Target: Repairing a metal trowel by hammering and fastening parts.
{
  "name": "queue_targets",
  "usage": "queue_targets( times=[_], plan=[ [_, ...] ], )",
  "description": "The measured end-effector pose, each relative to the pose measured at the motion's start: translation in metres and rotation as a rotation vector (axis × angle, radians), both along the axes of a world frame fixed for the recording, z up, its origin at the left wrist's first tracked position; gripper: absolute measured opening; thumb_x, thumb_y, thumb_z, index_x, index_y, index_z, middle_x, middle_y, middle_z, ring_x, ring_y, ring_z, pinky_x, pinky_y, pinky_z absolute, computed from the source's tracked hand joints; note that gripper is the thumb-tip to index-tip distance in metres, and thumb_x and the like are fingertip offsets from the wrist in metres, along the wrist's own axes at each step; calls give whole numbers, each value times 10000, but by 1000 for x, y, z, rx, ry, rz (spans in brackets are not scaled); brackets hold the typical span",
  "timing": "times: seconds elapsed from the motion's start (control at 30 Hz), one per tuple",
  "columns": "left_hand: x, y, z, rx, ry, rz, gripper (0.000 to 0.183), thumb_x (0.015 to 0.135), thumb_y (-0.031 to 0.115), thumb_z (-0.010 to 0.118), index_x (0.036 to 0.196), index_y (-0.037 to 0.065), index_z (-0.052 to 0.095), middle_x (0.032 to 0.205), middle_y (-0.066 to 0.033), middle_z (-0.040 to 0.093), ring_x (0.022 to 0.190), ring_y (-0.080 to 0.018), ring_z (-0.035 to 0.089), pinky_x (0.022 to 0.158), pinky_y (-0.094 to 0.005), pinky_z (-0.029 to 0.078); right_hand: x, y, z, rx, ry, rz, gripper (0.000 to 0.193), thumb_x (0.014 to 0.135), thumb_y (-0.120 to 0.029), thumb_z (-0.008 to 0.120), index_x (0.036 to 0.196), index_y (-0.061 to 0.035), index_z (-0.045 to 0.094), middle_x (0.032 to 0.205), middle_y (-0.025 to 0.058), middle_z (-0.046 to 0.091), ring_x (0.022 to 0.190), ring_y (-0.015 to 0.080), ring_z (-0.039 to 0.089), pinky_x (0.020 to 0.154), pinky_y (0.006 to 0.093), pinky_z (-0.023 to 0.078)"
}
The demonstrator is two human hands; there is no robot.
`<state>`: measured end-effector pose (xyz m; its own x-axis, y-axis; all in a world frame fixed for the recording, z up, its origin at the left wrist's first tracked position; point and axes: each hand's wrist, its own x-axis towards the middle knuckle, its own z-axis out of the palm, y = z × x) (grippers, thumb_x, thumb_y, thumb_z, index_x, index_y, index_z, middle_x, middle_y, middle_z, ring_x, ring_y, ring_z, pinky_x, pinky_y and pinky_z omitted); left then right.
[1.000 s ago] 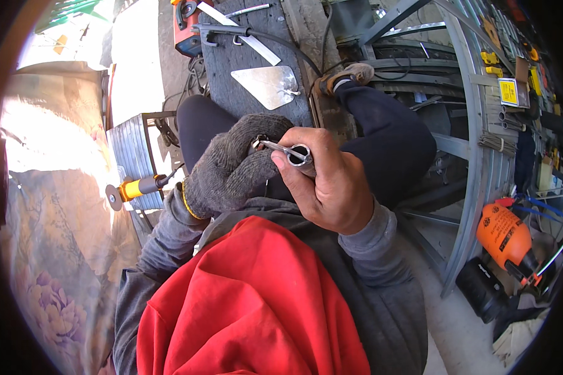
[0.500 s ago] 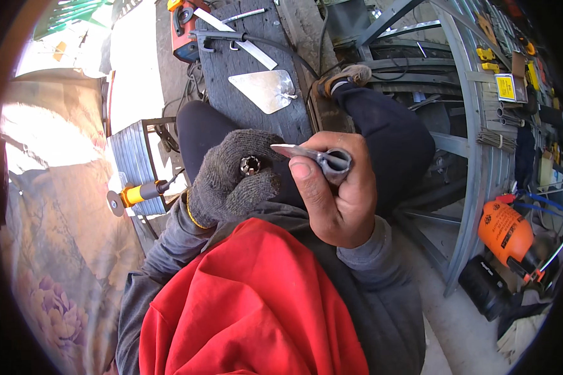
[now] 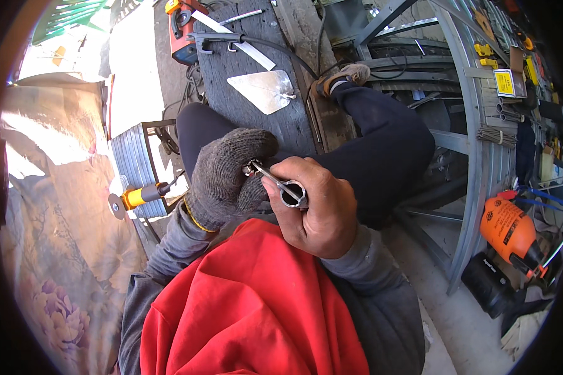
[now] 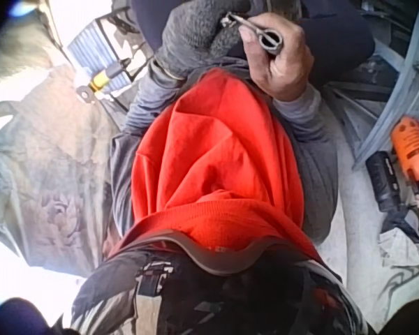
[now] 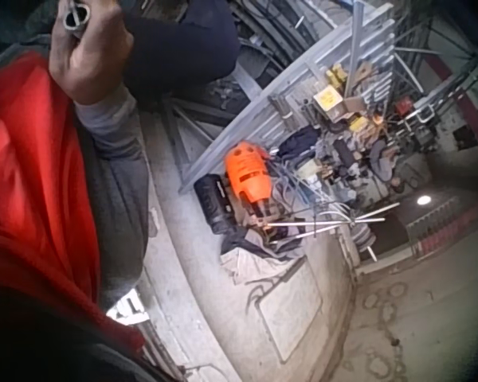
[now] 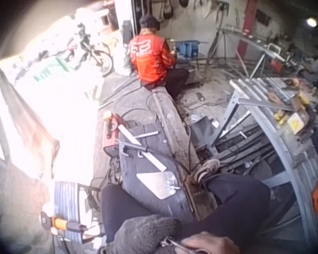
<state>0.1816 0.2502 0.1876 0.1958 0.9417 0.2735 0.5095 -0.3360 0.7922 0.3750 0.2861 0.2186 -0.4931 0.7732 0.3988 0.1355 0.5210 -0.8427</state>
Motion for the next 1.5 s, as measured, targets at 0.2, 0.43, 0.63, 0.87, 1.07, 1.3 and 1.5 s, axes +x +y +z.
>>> queue_targets(
  times=[0.2,0.43,0.63,0.87,1.07,1.3,1.5],
  plan=[
    [11,-6,3,-4,-5,164,448,813,206,781,1187,-8,655,1142,-219,700,1014,-402,703,877,-430,562,-3,3,-10,234,-34,-4,382,895,72,723,1207,51,504,932,171,674,683,234,668,600,321,543],
    [16,-7,-5,86,-23,249,481,824,254,766,1216,3,644,1095,-197,694,937,-388,700,784,-431,561,-8,10,-14,238,20,19,468,782,77,741,1212,22,565,927,140,699,654,244,678,559,336,550],
    [12,-5,-6,159,-66,237,490,806,279,786,1188,1,655,1025,-196,691,848,-387,694,729,-429,558,-8,0,2,38,4,-1,347,896,-20,767,1176,27,567,987,183,723,828,303,766,691,347,615],
    [11,-9,-12,209,-65,258,554,743,366,825,1146,14,680,1000,-167,691,830,-379,676,717,-451,539,-20,-23,8,-486,226,-56,251,977,-67,697,1156,34,553,995,143,721,821,146,725,696,269,575],
    [15,-7,-10,227,-16,297,589,745,384,823,1184,20,676,1041,-160,695,867,-390,674,743,-465,543,-18,-17,1,-54,100,-98,304,955,11,673,1217,53,524,1011,130,659,767,111,632,691,256,538],
    [14,-17,-18,82,-55,305,543,785,325,796,1210,14,666,1128,-171,692,985,-422,672,837,-467,555,-22,-16,-1,143,-15,-105,343,910,32,724,1196,55,536,986,195,701,807,231,724,715,317,581],
    [-23,13,-8,-105,-312,-213,473,799,301,804,1160,21,683,1085,-175,709,956,-393,702,845,-435,573,-13,-10,-9,139,2,82,358,879,41,738,1180,47,544,930,177,711,701,254,729,612,340,591]
  ],
)
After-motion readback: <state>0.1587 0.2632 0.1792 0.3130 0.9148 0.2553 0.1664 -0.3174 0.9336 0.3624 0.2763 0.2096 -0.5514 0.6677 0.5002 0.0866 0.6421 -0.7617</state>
